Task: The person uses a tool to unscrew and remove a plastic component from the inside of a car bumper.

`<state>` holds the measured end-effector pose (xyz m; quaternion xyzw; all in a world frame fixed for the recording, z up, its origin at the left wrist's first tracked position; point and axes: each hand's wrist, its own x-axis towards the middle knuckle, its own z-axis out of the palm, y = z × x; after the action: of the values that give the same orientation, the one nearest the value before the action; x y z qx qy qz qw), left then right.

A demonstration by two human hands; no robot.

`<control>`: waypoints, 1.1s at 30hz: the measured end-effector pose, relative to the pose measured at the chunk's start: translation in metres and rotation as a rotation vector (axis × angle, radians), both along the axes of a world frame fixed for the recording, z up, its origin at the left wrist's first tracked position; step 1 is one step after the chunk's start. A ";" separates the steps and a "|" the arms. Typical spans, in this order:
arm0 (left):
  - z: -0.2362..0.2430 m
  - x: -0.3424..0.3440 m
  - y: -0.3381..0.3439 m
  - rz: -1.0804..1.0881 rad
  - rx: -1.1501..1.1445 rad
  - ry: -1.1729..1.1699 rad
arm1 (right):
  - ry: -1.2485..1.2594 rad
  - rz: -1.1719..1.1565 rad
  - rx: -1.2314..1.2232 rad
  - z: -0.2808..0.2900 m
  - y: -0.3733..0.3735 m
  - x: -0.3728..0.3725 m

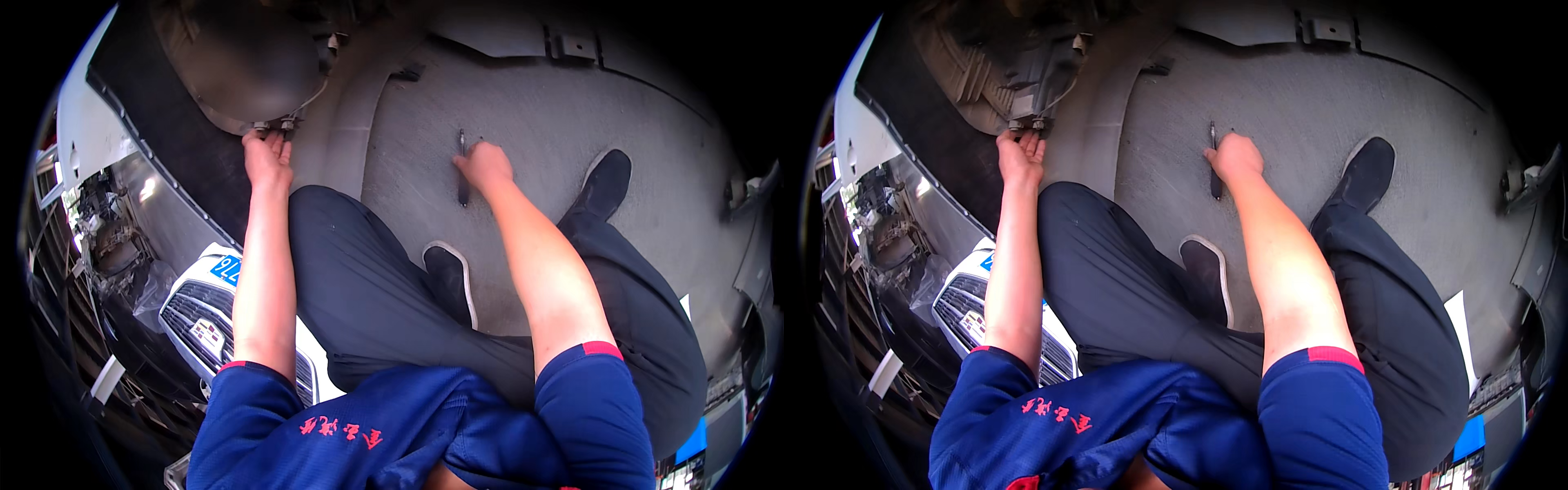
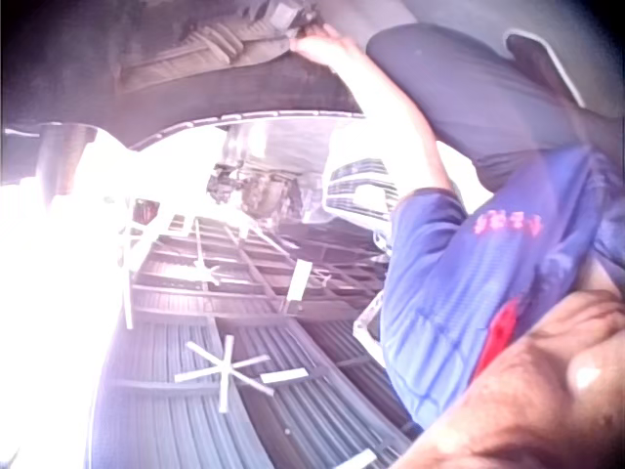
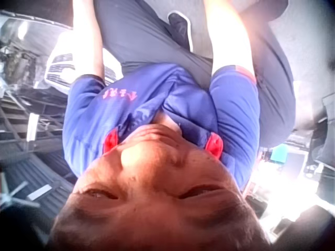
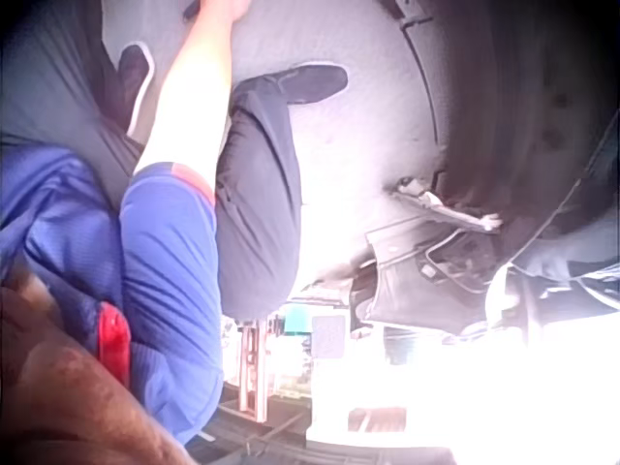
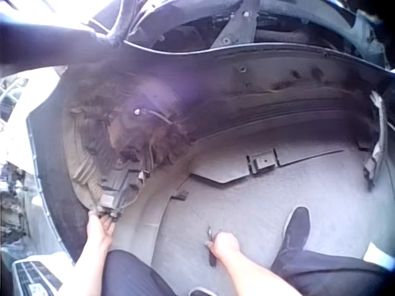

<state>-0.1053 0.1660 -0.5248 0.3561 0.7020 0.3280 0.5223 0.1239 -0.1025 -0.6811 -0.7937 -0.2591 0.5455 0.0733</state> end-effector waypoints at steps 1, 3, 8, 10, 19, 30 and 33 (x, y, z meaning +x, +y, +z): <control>0.000 0.007 -0.002 0.035 -0.024 -0.021 | -0.011 -0.005 -0.013 -0.001 -0.001 0.000; 0.006 0.026 -0.005 0.121 -0.083 -0.108 | -0.024 -0.005 -0.026 -0.002 -0.002 0.002; -0.011 0.017 0.008 0.083 -0.086 -0.224 | -0.027 0.008 -0.034 0.004 0.005 0.004; -0.020 0.013 0.006 0.077 -0.046 -0.160 | -0.049 -0.010 -0.029 0.003 0.005 -0.001; -0.021 0.003 0.000 -0.035 -0.096 -0.023 | -0.063 0.006 -0.049 0.009 0.012 0.004; 0.011 0.017 -0.027 -0.162 -0.095 -0.040 | 0.065 -0.376 0.234 0.000 0.064 0.053; 0.004 0.005 -0.023 -0.169 -0.092 -0.080 | 0.522 -0.684 0.402 0.041 0.109 0.070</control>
<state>-0.1006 0.1425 -0.5210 0.3761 0.6624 0.2643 0.5916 0.1941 0.0066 -0.6401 -0.6398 -0.0561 0.6103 0.4637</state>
